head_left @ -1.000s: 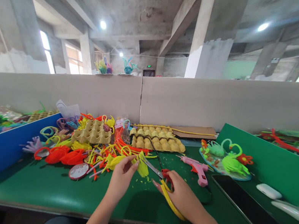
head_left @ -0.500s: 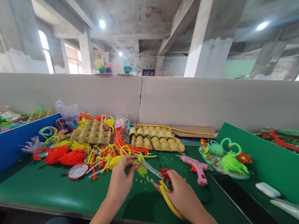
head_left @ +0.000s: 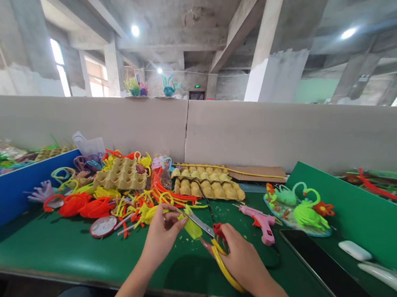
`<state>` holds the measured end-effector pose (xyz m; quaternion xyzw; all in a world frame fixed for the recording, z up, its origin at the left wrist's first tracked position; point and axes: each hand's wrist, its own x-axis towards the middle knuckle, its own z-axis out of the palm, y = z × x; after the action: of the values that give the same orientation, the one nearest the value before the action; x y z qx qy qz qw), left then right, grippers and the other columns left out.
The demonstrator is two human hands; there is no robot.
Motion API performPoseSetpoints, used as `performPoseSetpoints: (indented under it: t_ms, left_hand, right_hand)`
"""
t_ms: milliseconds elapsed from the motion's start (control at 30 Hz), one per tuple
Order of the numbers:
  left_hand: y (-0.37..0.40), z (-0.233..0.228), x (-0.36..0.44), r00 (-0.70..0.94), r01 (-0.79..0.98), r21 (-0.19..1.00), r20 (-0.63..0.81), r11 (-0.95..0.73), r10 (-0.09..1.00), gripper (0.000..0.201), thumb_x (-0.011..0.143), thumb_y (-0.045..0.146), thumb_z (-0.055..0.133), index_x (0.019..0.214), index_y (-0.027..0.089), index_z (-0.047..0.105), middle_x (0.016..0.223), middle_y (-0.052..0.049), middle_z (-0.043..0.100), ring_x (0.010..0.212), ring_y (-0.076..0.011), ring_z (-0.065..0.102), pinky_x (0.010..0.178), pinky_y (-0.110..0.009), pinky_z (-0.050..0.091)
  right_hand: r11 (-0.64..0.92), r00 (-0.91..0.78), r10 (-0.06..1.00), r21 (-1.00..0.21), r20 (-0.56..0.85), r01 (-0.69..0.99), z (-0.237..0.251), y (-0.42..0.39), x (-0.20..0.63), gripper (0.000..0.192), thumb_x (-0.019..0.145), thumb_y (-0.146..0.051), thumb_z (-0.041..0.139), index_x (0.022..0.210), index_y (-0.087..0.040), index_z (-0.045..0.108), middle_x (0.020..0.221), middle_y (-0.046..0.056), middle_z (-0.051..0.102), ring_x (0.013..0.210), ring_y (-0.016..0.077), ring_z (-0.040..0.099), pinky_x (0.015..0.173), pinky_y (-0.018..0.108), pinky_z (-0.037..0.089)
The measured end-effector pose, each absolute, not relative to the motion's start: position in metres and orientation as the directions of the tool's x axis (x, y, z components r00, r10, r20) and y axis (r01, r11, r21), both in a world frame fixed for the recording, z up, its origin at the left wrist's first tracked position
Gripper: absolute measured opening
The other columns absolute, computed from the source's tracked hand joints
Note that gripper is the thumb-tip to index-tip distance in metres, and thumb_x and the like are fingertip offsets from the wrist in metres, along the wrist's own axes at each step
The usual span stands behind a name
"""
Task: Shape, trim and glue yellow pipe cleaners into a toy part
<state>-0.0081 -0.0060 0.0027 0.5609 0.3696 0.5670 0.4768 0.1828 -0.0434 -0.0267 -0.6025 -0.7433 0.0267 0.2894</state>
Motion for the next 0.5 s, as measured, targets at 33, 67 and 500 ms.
performPoseSetpoints:
  t_ms: [33, 67, 500]
  left_hand:
    - [-0.0056, 0.0022, -0.0083, 0.086, -0.136, 0.955, 0.277, -0.264, 0.957, 0.034, 0.064, 0.035, 0.069, 0.081, 0.02, 0.043, 0.061, 0.006, 0.057, 0.06, -0.0116, 0.056, 0.057, -0.023, 0.042]
    - [-0.0053, 0.0017, -0.0086, 0.087, -0.142, 0.956, 0.27, -0.257, 0.959, 0.035, 0.064, 0.036, 0.07, 0.081, 0.02, 0.043, 0.062, 0.006, 0.057, 0.06, -0.0113, 0.056, 0.057, -0.023, 0.042]
    - [-0.0056, 0.0041, -0.0097, 0.09, -0.178, 0.961, 0.229, -0.211, 0.969, 0.037, 0.06, 0.035, 0.073, 0.079, 0.019, 0.045, 0.061, 0.006, 0.056, 0.061, -0.0097, 0.055, 0.058, -0.022, 0.042]
  right_hand:
    - [0.27, -0.11, 0.916, -0.392, 0.385, 0.879, -0.0262, -0.0435, 0.1829, 0.019, 0.081, -0.041, 0.047, 0.084, -0.022, 0.048, 0.08, 0.002, 0.057, 0.073, 0.0188, 0.059, 0.059, 0.027, 0.042]
    - [0.265, -0.111, 0.923, -0.398, 0.369, 0.878, -0.0258, -0.0436, 0.183, 0.02, 0.082, -0.041, 0.046, 0.084, -0.022, 0.047, 0.079, 0.002, 0.057, 0.072, 0.0187, 0.058, 0.059, 0.027, 0.042]
    - [0.246, -0.096, 0.933, -0.418, 0.347, 0.874, -0.0218, -0.0445, 0.182, 0.013, 0.078, -0.035, 0.049, 0.074, -0.024, 0.045, 0.07, -0.002, 0.057, 0.059, 0.0152, 0.056, 0.05, 0.023, 0.035]
